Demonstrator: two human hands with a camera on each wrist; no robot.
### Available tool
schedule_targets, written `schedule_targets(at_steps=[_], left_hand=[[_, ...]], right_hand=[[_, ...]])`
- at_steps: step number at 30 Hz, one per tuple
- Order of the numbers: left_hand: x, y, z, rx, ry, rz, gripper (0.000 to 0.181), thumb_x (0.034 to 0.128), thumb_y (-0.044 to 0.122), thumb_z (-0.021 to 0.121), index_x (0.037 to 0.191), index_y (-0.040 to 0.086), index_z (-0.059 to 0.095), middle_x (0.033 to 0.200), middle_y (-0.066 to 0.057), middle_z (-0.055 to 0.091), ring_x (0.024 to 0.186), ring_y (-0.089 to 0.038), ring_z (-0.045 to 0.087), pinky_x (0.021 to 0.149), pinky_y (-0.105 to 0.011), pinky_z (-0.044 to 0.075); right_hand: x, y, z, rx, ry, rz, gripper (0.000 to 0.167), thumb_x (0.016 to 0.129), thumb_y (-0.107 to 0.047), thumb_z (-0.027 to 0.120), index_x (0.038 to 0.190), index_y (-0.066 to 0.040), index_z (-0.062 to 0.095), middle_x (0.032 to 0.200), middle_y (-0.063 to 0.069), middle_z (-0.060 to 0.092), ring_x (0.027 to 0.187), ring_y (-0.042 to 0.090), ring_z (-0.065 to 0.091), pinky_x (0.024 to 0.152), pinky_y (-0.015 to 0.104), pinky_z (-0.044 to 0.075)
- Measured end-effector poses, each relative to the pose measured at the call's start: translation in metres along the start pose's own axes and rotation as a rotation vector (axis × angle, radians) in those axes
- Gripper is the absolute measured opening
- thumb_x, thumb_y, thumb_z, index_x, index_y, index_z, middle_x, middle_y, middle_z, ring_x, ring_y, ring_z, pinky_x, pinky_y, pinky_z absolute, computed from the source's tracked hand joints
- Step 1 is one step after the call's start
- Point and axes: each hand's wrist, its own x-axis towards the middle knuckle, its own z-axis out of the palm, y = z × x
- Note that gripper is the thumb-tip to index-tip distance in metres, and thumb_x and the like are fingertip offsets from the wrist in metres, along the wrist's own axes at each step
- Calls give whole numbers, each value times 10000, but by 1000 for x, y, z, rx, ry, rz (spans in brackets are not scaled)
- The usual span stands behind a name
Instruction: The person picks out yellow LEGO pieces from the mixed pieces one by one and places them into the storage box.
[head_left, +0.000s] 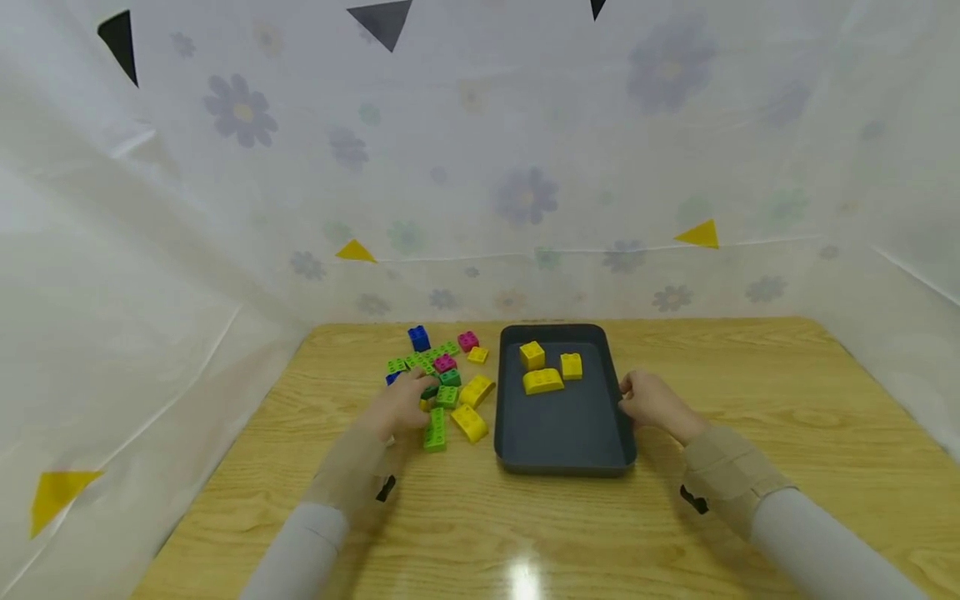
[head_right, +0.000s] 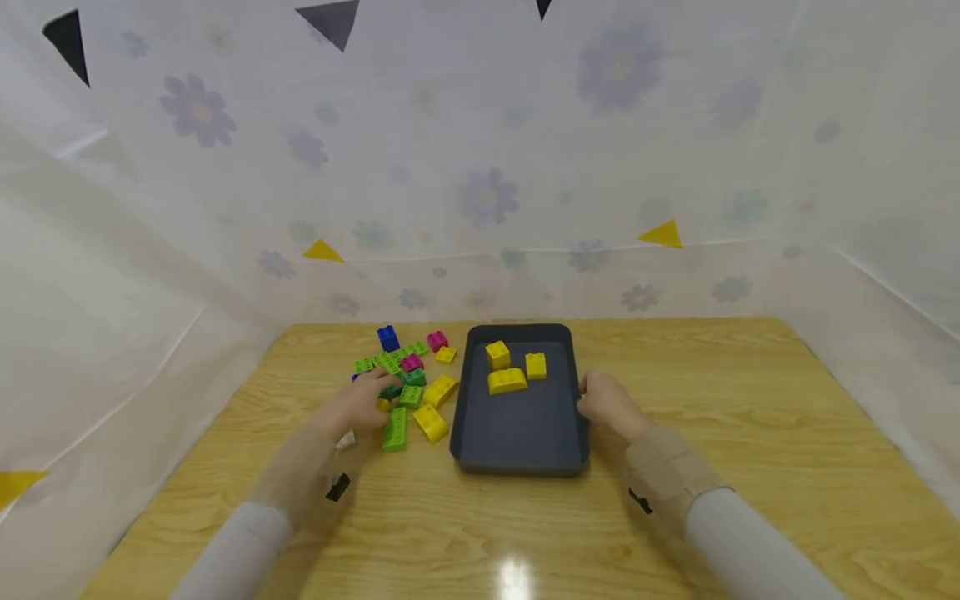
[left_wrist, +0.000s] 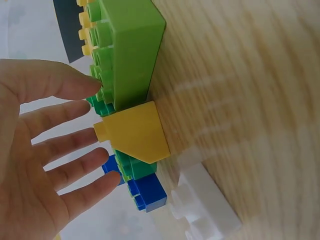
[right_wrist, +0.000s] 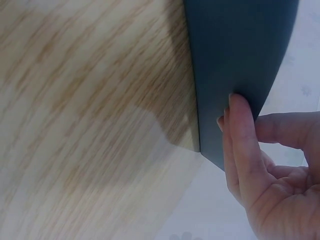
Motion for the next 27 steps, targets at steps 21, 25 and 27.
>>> schedule_targets(at_steps=[21, 25, 27], left_hand=[[-9, -12, 13, -42, 43, 41, 389, 737, -161, 555, 1006, 102, 650, 1387, -272, 344, 1293, -410, 294, 1010, -479, 336], [-10, -11, 14, -39, 68, 62, 325, 778, -135, 562, 994, 87, 660, 1281, -229, 492, 1273, -398, 340, 1010, -475, 336], [-11, -10, 14, -39, 78, 69, 320, 779, -140, 570, 995, 77, 664, 1193, -190, 565, 1234, -378, 402, 990, -461, 368]], right_hand=[[-1, 0, 0, 4, 9, -6, 304, 858, 52, 480, 1102, 221, 418, 899, 303, 533, 592, 204, 601, 605, 373, 537], [-1, 0, 0, 9, 6, -2, 304, 854, 54, 485, 1099, 221, 420, 911, 310, 525, 603, 216, 605, 604, 372, 538], [-1, 0, 0, 12, 3, 2, 307, 855, 55, 486, 1103, 223, 420, 921, 316, 522, 612, 221, 607, 603, 369, 539]])
